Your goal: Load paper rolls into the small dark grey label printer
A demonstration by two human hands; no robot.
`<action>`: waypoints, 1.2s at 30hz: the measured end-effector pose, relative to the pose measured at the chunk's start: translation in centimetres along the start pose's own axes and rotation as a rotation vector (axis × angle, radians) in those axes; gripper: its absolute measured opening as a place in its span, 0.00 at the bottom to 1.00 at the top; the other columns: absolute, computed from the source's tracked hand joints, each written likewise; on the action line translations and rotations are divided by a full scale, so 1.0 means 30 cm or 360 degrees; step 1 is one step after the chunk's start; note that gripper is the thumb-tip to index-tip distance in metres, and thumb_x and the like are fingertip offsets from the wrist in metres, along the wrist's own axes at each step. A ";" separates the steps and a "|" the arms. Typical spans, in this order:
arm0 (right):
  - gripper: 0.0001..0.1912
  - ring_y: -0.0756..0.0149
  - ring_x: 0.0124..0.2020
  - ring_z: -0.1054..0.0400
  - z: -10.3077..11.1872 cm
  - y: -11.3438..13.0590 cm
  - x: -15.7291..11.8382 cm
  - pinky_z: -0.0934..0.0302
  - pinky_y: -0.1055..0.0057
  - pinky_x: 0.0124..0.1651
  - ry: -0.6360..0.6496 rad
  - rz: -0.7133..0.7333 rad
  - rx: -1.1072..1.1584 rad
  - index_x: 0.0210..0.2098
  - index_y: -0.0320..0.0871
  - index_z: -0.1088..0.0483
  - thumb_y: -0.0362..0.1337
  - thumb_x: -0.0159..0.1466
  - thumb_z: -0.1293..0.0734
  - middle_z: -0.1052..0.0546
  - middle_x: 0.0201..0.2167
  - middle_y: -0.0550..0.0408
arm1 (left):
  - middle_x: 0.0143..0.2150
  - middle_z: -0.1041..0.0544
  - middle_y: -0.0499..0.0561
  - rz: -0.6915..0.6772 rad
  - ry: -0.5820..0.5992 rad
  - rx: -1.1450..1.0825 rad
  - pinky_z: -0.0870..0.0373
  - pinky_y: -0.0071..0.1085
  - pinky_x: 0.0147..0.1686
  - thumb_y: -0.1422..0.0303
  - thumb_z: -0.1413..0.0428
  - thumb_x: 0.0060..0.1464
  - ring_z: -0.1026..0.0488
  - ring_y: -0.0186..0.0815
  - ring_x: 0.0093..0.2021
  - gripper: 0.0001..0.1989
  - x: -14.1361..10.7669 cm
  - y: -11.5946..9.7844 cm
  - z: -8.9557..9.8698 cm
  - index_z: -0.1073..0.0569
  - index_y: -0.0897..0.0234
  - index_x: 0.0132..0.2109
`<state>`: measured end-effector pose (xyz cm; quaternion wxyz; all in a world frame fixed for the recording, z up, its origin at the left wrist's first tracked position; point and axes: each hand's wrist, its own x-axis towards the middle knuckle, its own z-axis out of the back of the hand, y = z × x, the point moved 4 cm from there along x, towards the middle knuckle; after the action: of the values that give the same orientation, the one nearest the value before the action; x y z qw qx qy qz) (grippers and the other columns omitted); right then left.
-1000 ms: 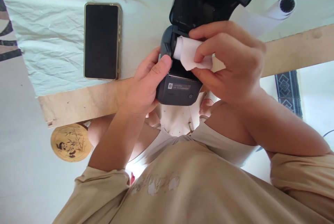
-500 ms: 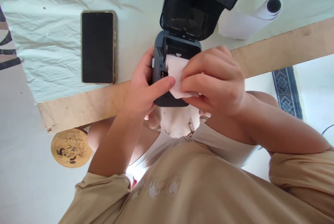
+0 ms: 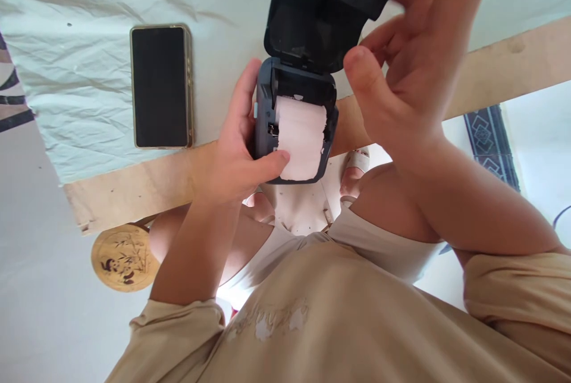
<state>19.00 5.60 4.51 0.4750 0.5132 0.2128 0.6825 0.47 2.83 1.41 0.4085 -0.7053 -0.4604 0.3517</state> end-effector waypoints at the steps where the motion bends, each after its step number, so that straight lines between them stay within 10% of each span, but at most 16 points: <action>1: 0.23 0.73 0.51 0.34 -0.007 0.011 0.002 0.43 0.75 0.33 0.0016 0.0045 0.0031 0.56 0.42 0.45 0.39 0.64 0.37 0.37 0.57 0.54 | 0.64 0.33 0.47 0.0009 -0.0004 0.0033 0.27 0.29 0.39 0.76 0.38 0.41 0.25 0.37 0.51 0.40 -0.001 0.001 0.002 0.38 0.50 0.62; 7: 0.04 0.76 0.43 0.30 -0.012 0.062 0.001 0.47 0.78 0.31 -0.0109 0.0361 0.0269 0.36 0.40 0.37 0.34 0.64 0.38 0.34 0.34 0.57 | 0.57 0.28 0.50 -0.0002 -0.0002 0.0155 0.30 0.28 0.33 0.71 0.37 0.40 0.25 0.36 0.42 0.45 -0.001 0.012 0.014 0.43 0.46 0.66; 12: 0.12 0.76 0.44 0.32 0.010 0.056 -0.007 0.39 0.76 0.38 0.0063 0.0312 0.0253 0.45 0.47 0.37 0.34 0.62 0.35 0.33 0.42 0.59 | 0.54 0.26 0.51 0.0050 0.0078 0.0237 0.30 0.28 0.31 0.69 0.35 0.40 0.26 0.33 0.35 0.52 0.002 0.014 0.017 0.51 0.45 0.69; 21: 0.07 0.74 0.39 0.37 -0.016 0.079 -0.069 0.40 0.73 0.30 0.0330 0.0569 -0.0104 0.33 0.44 0.30 0.28 0.55 0.33 0.35 0.40 0.52 | 0.35 0.24 0.45 0.0161 0.0233 0.0245 0.35 0.25 0.22 0.69 0.37 0.44 0.31 0.29 0.23 0.58 0.001 0.005 0.005 0.66 0.44 0.71; 29: 0.05 0.75 0.34 0.39 -0.013 0.043 -0.080 0.42 0.76 0.26 0.0304 0.0212 -0.0038 0.36 0.45 0.29 0.37 0.61 0.36 0.34 0.44 0.50 | 0.55 0.25 0.51 0.0208 0.0089 0.0208 0.28 0.29 0.31 0.69 0.33 0.38 0.22 0.41 0.43 0.60 -0.003 -0.005 -0.010 0.60 0.46 0.71; 36: 0.38 0.78 0.33 0.37 -0.047 -0.002 -0.095 0.41 0.79 0.29 0.0781 -0.0378 0.0274 0.65 0.50 0.54 0.47 0.60 0.34 0.32 0.48 0.54 | 0.58 0.29 0.49 -0.0187 -0.0003 0.0009 0.27 0.34 0.45 0.58 0.36 0.43 0.30 0.47 0.58 0.32 0.002 0.002 -0.032 0.34 0.52 0.56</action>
<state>17.81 3.43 2.50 0.4405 0.3427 0.4372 0.7053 1.36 2.63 1.75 0.4300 -0.6757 -0.5003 0.3291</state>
